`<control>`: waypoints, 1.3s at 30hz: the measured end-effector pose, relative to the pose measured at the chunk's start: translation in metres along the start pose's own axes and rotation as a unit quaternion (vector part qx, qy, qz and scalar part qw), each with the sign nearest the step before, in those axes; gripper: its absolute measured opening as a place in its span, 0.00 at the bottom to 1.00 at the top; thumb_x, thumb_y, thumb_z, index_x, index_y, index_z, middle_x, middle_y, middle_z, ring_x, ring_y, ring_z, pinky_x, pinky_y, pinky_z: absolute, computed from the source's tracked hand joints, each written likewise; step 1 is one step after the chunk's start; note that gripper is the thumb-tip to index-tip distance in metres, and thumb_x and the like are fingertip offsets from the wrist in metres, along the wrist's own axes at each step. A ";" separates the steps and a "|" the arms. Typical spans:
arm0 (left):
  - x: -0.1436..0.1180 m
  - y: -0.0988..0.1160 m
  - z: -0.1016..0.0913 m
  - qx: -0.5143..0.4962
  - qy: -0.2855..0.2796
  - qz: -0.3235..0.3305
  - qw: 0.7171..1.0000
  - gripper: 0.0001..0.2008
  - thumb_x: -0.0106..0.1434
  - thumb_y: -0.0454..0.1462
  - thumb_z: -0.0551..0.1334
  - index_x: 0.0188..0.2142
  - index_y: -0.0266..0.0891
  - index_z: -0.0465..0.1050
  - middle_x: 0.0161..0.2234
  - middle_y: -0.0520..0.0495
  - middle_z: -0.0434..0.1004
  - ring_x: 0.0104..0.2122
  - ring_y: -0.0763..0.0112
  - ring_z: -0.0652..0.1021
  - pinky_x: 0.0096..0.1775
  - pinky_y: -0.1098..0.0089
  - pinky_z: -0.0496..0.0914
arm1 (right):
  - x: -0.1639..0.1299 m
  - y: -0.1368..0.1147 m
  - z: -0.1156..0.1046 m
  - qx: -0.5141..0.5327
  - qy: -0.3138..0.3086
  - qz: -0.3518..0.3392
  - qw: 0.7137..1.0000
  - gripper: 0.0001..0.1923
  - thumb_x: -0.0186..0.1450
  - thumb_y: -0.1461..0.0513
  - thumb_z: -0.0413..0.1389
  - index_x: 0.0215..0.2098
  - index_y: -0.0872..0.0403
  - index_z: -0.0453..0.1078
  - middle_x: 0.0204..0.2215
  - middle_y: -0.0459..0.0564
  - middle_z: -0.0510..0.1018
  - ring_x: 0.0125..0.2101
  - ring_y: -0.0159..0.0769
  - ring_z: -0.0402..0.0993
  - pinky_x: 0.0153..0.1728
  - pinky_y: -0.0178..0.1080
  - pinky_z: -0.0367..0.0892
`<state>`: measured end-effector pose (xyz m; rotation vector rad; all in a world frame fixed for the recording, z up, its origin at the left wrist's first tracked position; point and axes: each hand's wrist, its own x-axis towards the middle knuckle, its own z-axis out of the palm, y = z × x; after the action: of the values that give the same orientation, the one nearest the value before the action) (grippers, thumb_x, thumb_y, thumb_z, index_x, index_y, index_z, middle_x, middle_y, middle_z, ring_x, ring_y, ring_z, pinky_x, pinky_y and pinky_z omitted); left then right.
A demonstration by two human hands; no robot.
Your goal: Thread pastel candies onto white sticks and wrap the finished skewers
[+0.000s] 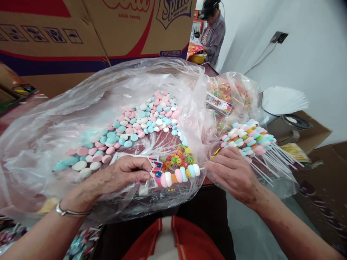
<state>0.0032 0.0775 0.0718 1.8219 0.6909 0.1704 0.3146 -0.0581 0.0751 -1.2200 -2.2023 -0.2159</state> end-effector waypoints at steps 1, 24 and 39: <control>0.000 0.000 0.000 0.002 0.001 0.001 1.000 0.08 0.62 0.38 0.65 0.30 0.35 0.77 0.24 0.54 0.71 0.25 0.76 0.68 0.28 0.77 0.63 | 0.000 -0.001 0.000 -0.003 -0.001 0.004 1.000 0.09 0.69 0.68 0.53 0.41 0.53 0.74 0.30 0.48 0.79 0.32 0.36 0.67 0.37 0.42 0.59; -0.025 -0.011 -0.004 0.297 0.142 0.167 0.929 0.07 0.70 0.35 0.59 0.36 0.40 0.74 0.33 0.49 0.81 0.33 0.70 0.80 0.35 0.74 0.70 | -0.005 -0.015 0.002 0.001 0.011 0.034 0.999 0.09 0.68 0.70 0.54 0.39 0.52 0.74 0.29 0.47 0.80 0.31 0.36 0.71 0.38 0.42 0.63; -0.032 -0.014 0.002 0.310 0.188 0.201 0.910 0.08 0.70 0.34 0.59 0.46 0.45 0.74 0.38 0.51 0.83 0.37 0.68 0.81 0.40 0.74 0.71 | -0.008 -0.017 -0.001 0.038 0.025 0.074 0.996 0.08 0.67 0.71 0.54 0.38 0.54 0.73 0.29 0.48 0.79 0.32 0.36 0.73 0.38 0.41 0.64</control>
<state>-0.0274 0.0620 0.0655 2.5769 0.6695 0.6503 0.3040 -0.0736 0.0738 -1.3133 -2.0478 -0.1001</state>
